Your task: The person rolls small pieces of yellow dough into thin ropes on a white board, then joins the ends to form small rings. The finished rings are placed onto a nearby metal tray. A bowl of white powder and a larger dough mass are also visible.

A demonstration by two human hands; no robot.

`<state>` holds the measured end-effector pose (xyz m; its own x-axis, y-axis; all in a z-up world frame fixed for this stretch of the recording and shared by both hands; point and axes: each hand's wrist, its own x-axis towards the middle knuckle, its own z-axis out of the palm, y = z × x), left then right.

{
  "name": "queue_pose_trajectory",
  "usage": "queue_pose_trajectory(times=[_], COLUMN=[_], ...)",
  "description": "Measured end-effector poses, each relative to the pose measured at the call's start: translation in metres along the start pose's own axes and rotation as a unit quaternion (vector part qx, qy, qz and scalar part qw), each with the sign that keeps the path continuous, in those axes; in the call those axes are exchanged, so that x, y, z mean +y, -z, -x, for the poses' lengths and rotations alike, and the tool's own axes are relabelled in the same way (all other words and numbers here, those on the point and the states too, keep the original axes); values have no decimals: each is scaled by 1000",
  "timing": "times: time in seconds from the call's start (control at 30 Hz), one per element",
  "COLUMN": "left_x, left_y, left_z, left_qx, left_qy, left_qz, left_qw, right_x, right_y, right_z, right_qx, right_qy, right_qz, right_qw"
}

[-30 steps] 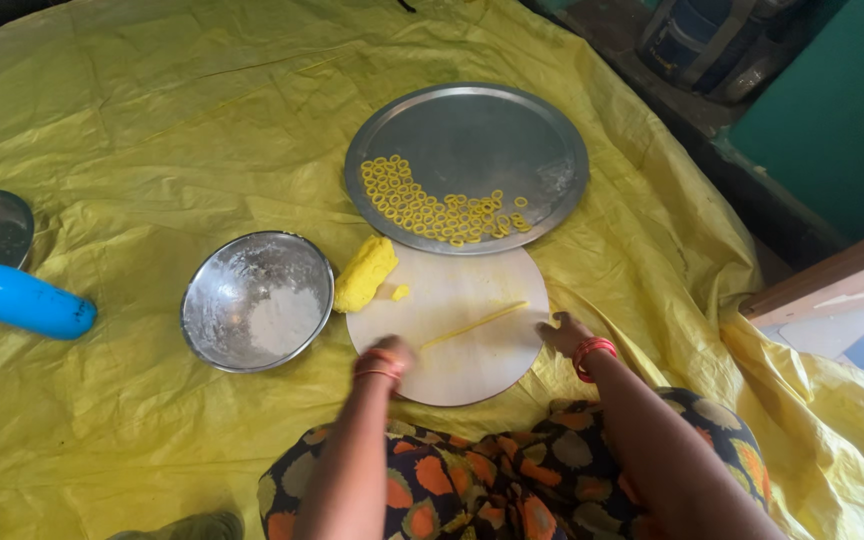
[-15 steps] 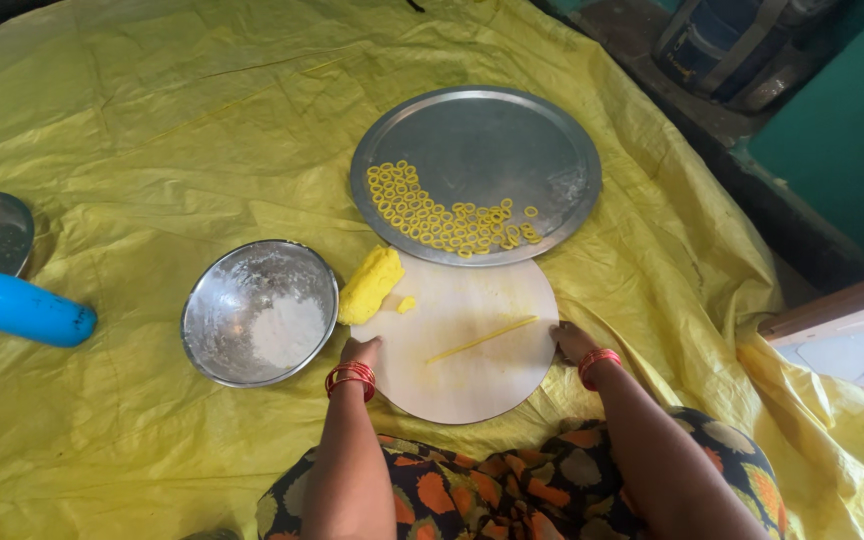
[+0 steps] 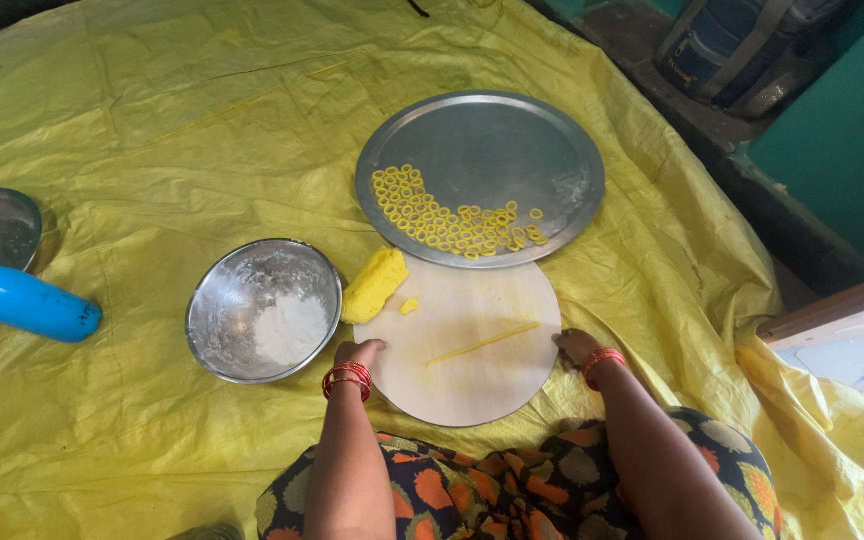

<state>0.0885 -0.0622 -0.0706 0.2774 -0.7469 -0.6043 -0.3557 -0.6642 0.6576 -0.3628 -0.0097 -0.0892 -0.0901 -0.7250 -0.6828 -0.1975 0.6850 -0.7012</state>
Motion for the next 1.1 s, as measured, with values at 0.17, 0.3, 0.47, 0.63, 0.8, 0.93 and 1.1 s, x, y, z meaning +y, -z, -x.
queue_pose_trajectory(times=[0.17,0.3,0.47,0.63,0.8,0.93,1.1], left_x=[-6,-9,-7,-9,-7,1,49], left_y=[6,11,-10,-23,-29,-23,-28], left_z=[-9,-8,7,4,-8,10,65], left_qx=[-16,-38,-78,-101,-99,-80,-8], left_qy=[-3,-23,-10,-38,-60,-102,-158], left_qz=[-2,42,7,8,22,-17,-339], left_qw=[1000,998,997,994,993,991,927], right_x=[6,6,11,16,12,11,-16], right_y=[9,19,48,56,52,48,29], right_z=[12,15,24,32,24,24,33], right_qx=[-7,-53,-25,-28,-60,-64,15], right_qy=[-98,-97,-156,-205,-118,-110,25], right_qz=[53,43,125,216,289,308,718], right_qw=[994,993,980,954,948,943,696])
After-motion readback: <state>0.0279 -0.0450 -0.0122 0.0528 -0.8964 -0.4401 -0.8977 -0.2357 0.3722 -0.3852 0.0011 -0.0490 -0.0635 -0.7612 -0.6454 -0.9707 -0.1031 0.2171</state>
